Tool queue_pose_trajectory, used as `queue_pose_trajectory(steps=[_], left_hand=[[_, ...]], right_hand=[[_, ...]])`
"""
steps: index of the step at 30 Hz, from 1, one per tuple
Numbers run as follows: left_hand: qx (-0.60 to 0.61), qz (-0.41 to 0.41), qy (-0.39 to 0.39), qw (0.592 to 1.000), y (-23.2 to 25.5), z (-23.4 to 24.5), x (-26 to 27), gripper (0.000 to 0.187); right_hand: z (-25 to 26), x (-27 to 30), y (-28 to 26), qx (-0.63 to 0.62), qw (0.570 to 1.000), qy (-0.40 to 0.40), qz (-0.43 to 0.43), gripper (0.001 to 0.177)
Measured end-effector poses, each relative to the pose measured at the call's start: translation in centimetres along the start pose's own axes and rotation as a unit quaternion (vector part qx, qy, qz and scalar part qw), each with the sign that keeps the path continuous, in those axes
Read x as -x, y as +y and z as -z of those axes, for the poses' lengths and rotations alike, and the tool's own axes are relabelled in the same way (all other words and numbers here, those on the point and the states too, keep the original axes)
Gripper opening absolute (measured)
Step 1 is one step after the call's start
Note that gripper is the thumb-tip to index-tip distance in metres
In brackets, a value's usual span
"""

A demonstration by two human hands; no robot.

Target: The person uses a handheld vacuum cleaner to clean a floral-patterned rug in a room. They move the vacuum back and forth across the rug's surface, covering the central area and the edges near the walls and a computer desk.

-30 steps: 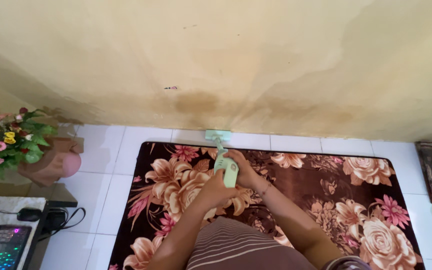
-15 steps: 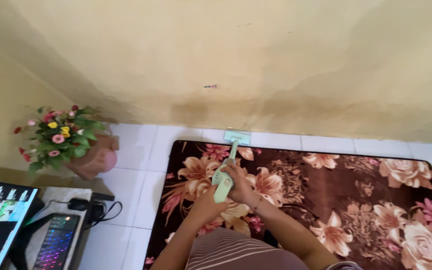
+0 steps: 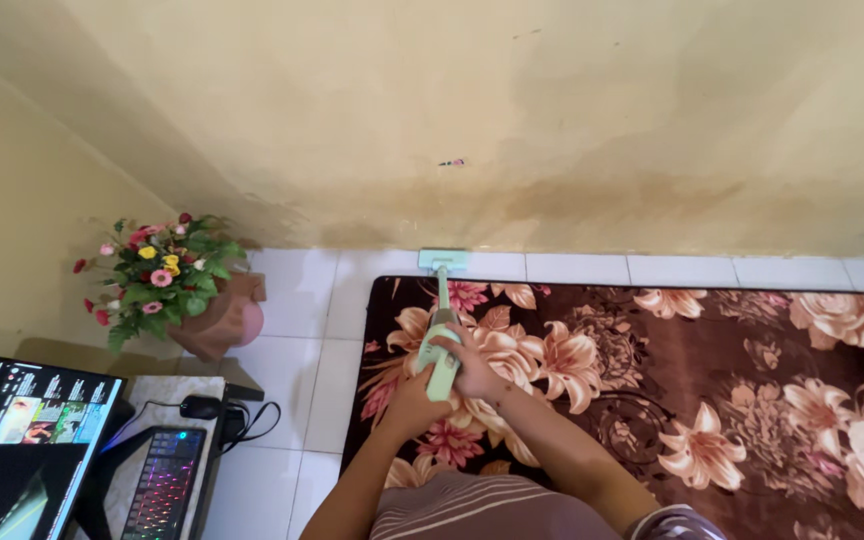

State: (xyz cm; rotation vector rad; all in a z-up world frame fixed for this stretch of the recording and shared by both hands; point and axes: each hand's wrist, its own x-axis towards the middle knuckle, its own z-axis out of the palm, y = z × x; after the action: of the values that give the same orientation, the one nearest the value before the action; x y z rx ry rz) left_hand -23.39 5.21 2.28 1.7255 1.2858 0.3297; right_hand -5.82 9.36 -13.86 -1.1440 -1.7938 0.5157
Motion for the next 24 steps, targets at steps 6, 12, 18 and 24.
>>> queue_pose_trajectory(steps=[6,12,18,24], left_hand=[[-0.001,-0.045,-0.013,0.999,0.4,-0.5,-1.4,0.084],[0.025,-0.029,-0.109,0.993,2.5,-2.4,-2.9,0.092],[0.082,-0.102,-0.149,0.98,4.7,-6.6,-4.7,0.091],[0.049,-0.011,-0.185,0.982,9.4,-9.0,-5.9,0.102]], right_hand=[[4.3,0.1,-3.6,0.046,0.997,-0.011,-0.064,0.066],[8.0,2.9,-3.2,0.066,0.991,0.019,-0.111,0.062],[11.5,6.8,-1.0,0.107,0.985,0.057,-0.123,0.063],[16.2,7.1,0.0,0.055,0.984,0.061,-0.159,0.064]])
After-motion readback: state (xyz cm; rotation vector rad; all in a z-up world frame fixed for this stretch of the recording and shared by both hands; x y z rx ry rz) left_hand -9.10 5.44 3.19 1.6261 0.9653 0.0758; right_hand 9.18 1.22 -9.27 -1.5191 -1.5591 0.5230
